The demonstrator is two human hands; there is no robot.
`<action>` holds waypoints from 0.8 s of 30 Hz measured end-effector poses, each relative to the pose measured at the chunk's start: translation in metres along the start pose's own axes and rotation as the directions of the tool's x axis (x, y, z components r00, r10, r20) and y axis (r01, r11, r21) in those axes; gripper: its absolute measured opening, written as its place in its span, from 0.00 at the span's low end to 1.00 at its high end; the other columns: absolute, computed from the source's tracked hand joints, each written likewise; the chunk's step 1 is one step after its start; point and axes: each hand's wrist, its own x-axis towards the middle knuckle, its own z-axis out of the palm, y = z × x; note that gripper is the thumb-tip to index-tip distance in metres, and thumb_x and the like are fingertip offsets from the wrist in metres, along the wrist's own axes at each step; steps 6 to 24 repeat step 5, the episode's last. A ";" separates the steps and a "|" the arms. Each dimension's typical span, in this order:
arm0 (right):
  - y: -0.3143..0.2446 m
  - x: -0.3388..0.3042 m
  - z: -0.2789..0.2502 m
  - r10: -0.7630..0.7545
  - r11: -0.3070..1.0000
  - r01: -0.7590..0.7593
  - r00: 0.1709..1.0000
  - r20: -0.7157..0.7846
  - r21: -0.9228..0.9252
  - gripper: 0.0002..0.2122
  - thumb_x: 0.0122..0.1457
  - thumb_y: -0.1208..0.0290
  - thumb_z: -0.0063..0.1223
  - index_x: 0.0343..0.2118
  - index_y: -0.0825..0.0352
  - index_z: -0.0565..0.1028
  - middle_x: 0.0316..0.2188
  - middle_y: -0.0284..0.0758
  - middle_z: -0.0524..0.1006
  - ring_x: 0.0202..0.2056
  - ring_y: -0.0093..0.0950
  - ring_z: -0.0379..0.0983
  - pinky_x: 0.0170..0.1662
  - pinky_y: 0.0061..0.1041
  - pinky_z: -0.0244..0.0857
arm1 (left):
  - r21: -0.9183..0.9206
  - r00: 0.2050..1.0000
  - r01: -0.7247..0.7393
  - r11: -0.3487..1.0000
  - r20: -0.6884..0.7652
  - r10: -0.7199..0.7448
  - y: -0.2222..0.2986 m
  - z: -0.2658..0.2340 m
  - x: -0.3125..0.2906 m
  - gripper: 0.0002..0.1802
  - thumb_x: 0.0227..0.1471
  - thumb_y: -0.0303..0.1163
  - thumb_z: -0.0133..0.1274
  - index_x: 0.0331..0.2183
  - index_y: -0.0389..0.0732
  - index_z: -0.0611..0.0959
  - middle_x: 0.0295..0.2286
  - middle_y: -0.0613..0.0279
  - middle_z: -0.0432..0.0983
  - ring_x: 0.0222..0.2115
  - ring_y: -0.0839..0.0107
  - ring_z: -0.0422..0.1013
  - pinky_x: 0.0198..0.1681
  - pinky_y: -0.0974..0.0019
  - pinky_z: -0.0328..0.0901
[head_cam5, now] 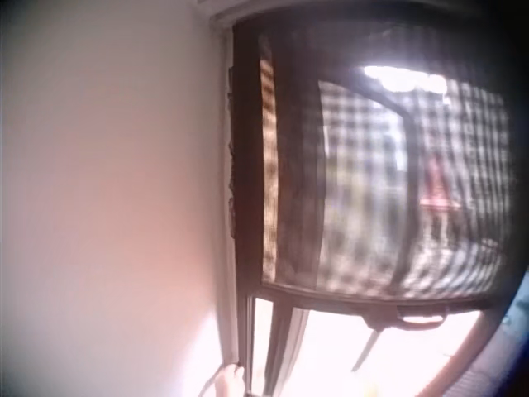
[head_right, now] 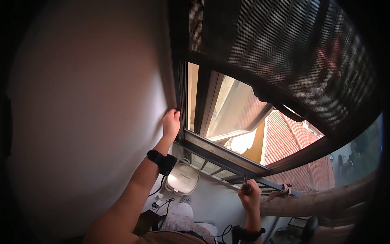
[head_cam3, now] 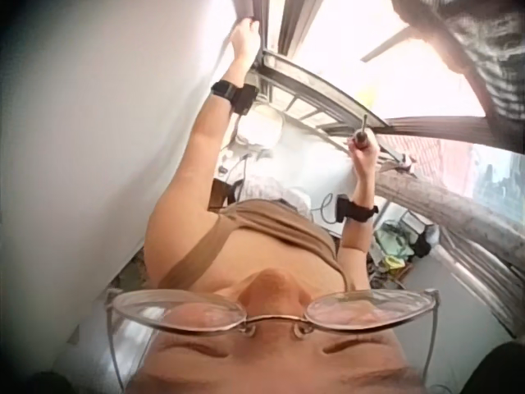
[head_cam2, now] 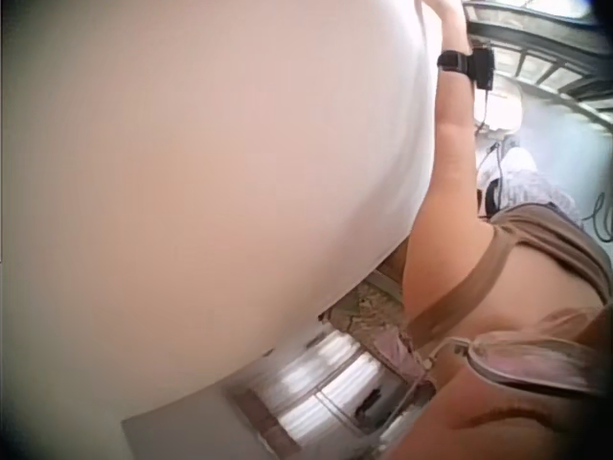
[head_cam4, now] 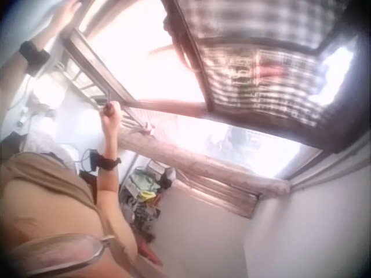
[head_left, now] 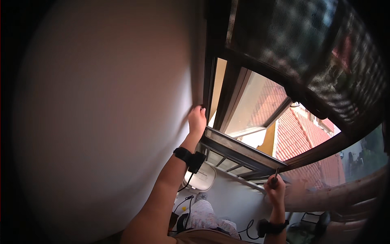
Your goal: Using a screwdriver to repair or reinstall a mesh window screen on a frame.
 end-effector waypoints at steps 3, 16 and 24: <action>0.009 -0.005 0.003 0.032 0.999 -0.032 0.999 -0.004 0.024 0.07 0.36 0.83 0.51 0.18 0.70 0.65 0.19 0.33 0.64 0.21 0.25 0.62 0.26 0.20 0.56 | -0.049 0.996 -0.040 0.998 0.072 0.044 -0.016 -0.008 0.004 0.11 0.48 0.30 0.49 0.33 0.34 0.76 0.28 0.45 0.73 0.30 0.48 0.69 0.34 0.54 0.64; 0.014 -0.010 0.006 0.066 0.995 -0.066 0.998 -0.008 0.070 0.06 0.38 0.82 0.51 0.19 0.68 0.65 0.19 0.31 0.65 0.21 0.24 0.62 0.26 0.20 0.55 | -0.128 0.985 0.025 0.991 0.172 -0.003 -0.023 -0.014 0.005 0.12 0.47 0.31 0.51 0.34 0.36 0.77 0.28 0.44 0.74 0.30 0.49 0.70 0.35 0.55 0.64; 0.014 -0.010 0.006 0.066 0.995 -0.066 0.998 -0.008 0.070 0.06 0.38 0.82 0.51 0.19 0.68 0.65 0.19 0.31 0.65 0.21 0.24 0.62 0.26 0.20 0.55 | -0.128 0.985 0.025 0.991 0.172 -0.003 -0.023 -0.014 0.005 0.12 0.47 0.31 0.51 0.34 0.36 0.77 0.28 0.44 0.74 0.30 0.49 0.70 0.35 0.55 0.64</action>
